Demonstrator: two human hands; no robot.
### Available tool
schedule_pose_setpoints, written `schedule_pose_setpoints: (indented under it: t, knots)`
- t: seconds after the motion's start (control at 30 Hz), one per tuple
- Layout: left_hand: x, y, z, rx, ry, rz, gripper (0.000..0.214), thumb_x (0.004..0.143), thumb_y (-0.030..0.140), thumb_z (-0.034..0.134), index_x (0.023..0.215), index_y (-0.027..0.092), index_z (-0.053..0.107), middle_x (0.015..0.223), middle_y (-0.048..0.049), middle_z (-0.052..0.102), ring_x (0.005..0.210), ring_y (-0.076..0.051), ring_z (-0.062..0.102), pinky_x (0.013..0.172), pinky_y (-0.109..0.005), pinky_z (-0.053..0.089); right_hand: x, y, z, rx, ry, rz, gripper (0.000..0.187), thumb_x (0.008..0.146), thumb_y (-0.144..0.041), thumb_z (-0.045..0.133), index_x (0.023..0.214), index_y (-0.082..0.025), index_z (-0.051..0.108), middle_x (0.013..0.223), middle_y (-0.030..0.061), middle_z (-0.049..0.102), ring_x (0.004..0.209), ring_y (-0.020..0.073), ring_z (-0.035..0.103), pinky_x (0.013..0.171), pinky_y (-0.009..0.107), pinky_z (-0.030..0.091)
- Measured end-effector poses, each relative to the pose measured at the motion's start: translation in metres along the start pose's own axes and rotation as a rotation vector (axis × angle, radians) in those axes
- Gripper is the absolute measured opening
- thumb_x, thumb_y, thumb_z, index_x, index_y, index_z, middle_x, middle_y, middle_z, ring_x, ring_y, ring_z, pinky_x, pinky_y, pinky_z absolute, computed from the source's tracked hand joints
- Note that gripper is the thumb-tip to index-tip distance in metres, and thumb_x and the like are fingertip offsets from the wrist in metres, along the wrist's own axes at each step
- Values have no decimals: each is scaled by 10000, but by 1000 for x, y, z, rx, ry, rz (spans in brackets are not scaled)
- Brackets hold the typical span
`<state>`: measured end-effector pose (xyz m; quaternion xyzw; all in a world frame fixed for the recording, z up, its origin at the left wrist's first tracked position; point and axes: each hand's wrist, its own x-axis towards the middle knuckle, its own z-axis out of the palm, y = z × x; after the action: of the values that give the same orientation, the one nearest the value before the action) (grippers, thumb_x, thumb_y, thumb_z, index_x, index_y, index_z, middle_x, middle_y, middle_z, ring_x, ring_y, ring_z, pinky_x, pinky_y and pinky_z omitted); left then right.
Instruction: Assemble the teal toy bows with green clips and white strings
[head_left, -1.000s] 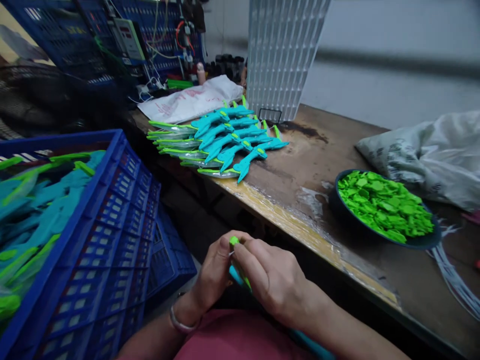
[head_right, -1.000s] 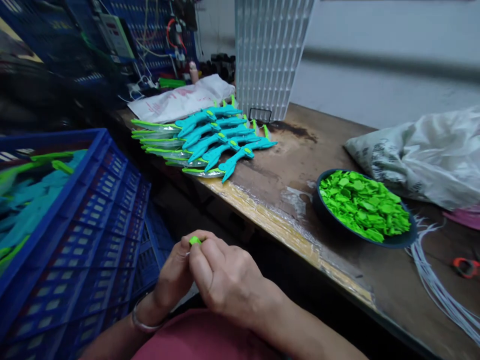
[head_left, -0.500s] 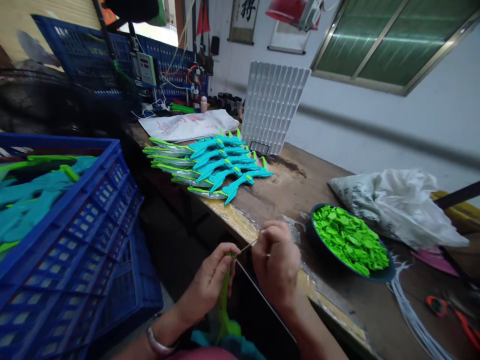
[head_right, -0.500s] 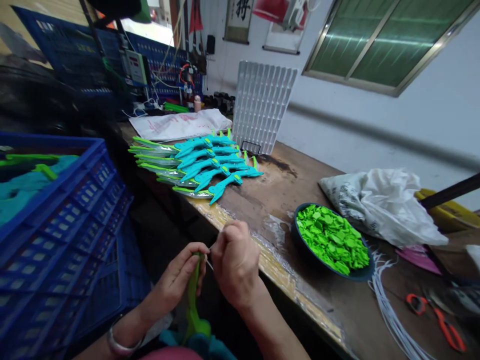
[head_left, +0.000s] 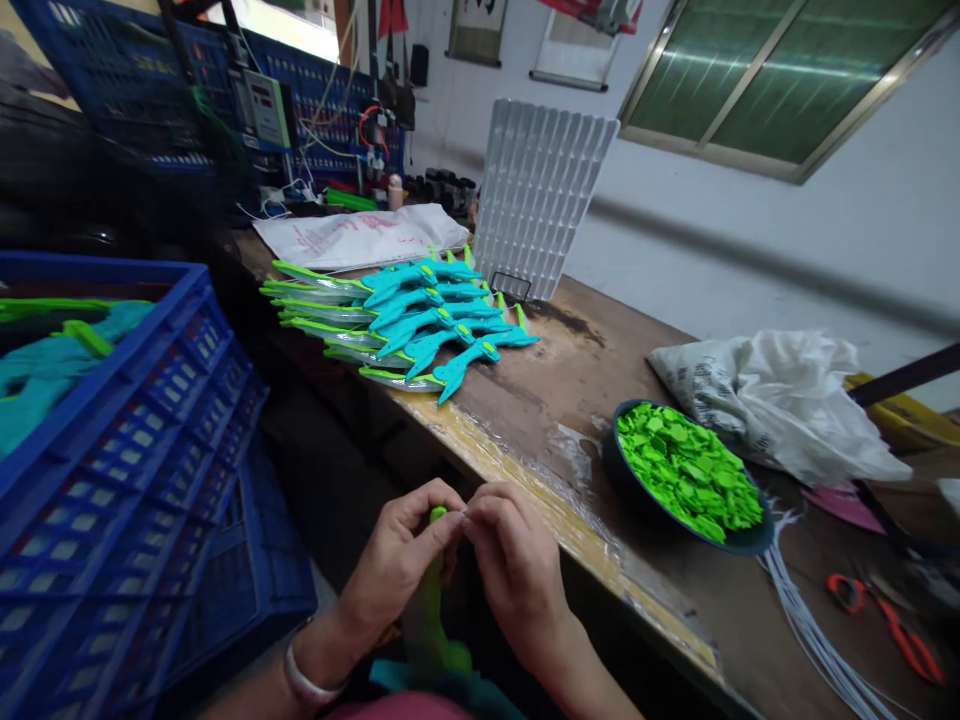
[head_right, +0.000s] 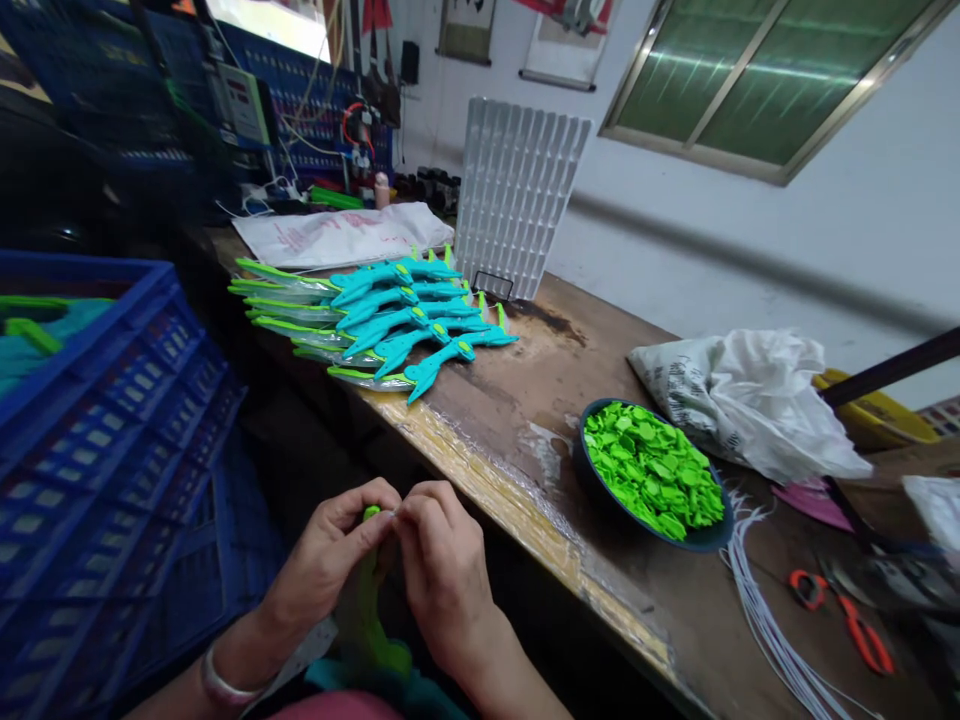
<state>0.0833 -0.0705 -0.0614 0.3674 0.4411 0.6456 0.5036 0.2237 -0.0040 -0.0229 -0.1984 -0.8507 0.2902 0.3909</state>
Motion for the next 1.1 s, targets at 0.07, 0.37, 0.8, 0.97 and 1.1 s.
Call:
schedule_pose_setpoints:
  t: [0.07, 0.37, 0.8, 0.97, 1.1]
  knots:
    - [0, -1, -1, -9, -19, 7, 214, 954, 372, 638, 854, 182, 638, 607, 43, 528, 487, -90, 504, 475, -206, 408, 1, 4, 2, 162, 56, 162, 51, 967, -166, 596, 946, -212, 601, 850, 2, 593, 750, 120, 585, 686, 228, 487]
    - [3, -8, -3, -56, -24, -16, 246, 954, 383, 626, 809, 184, 620, 612, 40, 508, 495, -96, 488, 452, -200, 421, -1, 12, 11, 378, 91, 334, 176, 943, -266, 660, 789, -199, 610, 720, -20, 617, 627, 107, 578, 596, 218, 462]
    - [8, -6, 0, -206, -26, -170, 311, 879, 416, 709, 748, 163, 585, 600, 47, 492, 485, -70, 442, 463, -181, 339, -2, 6, 2, -74, 33, -189, 198, 959, -30, 503, 1030, -191, 594, 1043, 97, 639, 945, 186, 604, 797, 322, 543]
    - [8, -4, 1, -137, 22, -163, 339, 849, 438, 741, 729, 161, 587, 578, 41, 509, 476, -78, 461, 453, -188, 358, -3, 7, 0, -63, -31, -77, 140, 986, -82, 491, 928, -193, 554, 937, 59, 611, 850, 159, 583, 739, 284, 497]
    - [8, -5, 2, -29, 60, -130, 319, 856, 440, 723, 764, 157, 610, 578, 40, 513, 461, -85, 465, 434, -192, 392, -3, 6, -2, 96, -18, 172, 105, 979, -139, 533, 893, -196, 554, 833, 0, 601, 740, 116, 579, 688, 235, 477]
